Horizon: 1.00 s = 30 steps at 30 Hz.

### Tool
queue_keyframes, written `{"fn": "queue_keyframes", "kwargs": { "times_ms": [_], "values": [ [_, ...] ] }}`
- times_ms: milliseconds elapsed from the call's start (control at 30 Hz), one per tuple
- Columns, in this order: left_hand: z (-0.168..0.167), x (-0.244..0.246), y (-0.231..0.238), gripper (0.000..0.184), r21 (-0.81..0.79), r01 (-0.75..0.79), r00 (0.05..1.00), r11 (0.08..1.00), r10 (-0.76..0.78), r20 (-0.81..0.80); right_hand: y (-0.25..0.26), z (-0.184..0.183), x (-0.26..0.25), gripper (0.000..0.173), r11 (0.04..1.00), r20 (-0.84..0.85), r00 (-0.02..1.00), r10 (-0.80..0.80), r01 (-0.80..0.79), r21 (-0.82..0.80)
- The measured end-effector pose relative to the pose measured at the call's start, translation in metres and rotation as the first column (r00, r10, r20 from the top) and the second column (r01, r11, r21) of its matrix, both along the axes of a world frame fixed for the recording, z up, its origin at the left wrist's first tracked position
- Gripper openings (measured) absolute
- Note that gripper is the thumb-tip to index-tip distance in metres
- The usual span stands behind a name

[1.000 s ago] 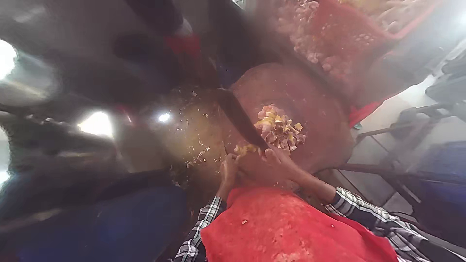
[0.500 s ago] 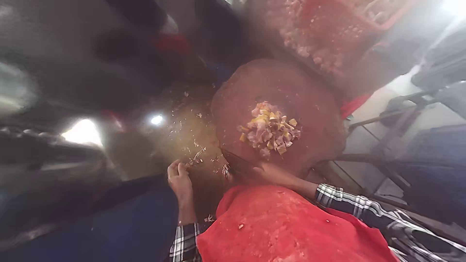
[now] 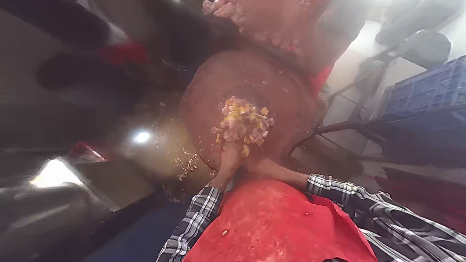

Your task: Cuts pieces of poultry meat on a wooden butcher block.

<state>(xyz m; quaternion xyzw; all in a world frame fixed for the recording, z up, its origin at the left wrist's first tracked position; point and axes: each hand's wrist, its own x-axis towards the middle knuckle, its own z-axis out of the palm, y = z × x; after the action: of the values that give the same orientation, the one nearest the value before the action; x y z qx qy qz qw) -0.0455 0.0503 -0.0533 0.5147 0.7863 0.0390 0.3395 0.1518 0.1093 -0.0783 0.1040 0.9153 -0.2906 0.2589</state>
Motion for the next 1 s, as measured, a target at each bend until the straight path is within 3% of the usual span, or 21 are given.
{"fn": "queue_keyframes", "kwargs": {
  "times_ms": [133, 267, 333, 467, 733, 800, 867, 1000],
  "values": [
    [-0.002, 0.018, 0.008, 0.028, -0.01, 0.095, 0.984, 0.995, -0.095, -0.151, 0.003, 0.002, 0.0, 0.032, 1.0, -0.023, 0.999, -0.024, 0.024, -0.011],
    [0.005, 0.014, 0.003, 0.025, -0.083, 0.101, 0.98, 0.991, -0.113, -0.166, 0.003, -0.013, 0.003, 0.029, 0.997, -0.097, 0.993, -0.067, 0.063, -0.04],
    [-0.002, 0.007, -0.013, 0.023, -0.001, 0.12, 0.975, 0.993, -0.118, -0.189, 0.003, -0.018, 0.003, 0.03, 0.993, -0.195, 0.974, -0.118, 0.111, -0.043],
    [-0.019, -0.01, -0.043, 0.025, 0.162, 0.179, 0.967, 0.97, -0.143, -0.211, 0.006, -0.021, 0.006, 0.027, 0.999, -0.227, 0.973, -0.041, 0.034, -0.036],
    [-0.034, -0.019, -0.032, 0.025, 0.16, 0.205, 0.956, 0.966, -0.162, -0.246, 0.008, -0.014, 0.005, 0.03, 1.0, -0.168, 0.985, 0.028, -0.028, 0.005],
    [-0.018, -0.02, -0.027, 0.026, 0.194, 0.138, 0.975, 0.971, -0.099, -0.197, 0.006, -0.009, 0.005, 0.032, 1.0, -0.149, 0.989, 0.007, -0.008, -0.005],
    [0.016, -0.026, -0.017, 0.029, 0.213, -0.014, 0.999, 0.977, 0.023, -0.041, 0.004, -0.009, 0.002, 0.036, 1.0, -0.083, 0.997, -0.002, 0.0, -0.016],
    [0.066, -0.056, -0.008, 0.027, 0.289, -0.356, 0.92, 0.889, 0.279, 0.274, 0.001, -0.005, 0.002, 0.035, 0.998, -0.054, 0.998, 0.019, -0.022, -0.051]
  ]
}}
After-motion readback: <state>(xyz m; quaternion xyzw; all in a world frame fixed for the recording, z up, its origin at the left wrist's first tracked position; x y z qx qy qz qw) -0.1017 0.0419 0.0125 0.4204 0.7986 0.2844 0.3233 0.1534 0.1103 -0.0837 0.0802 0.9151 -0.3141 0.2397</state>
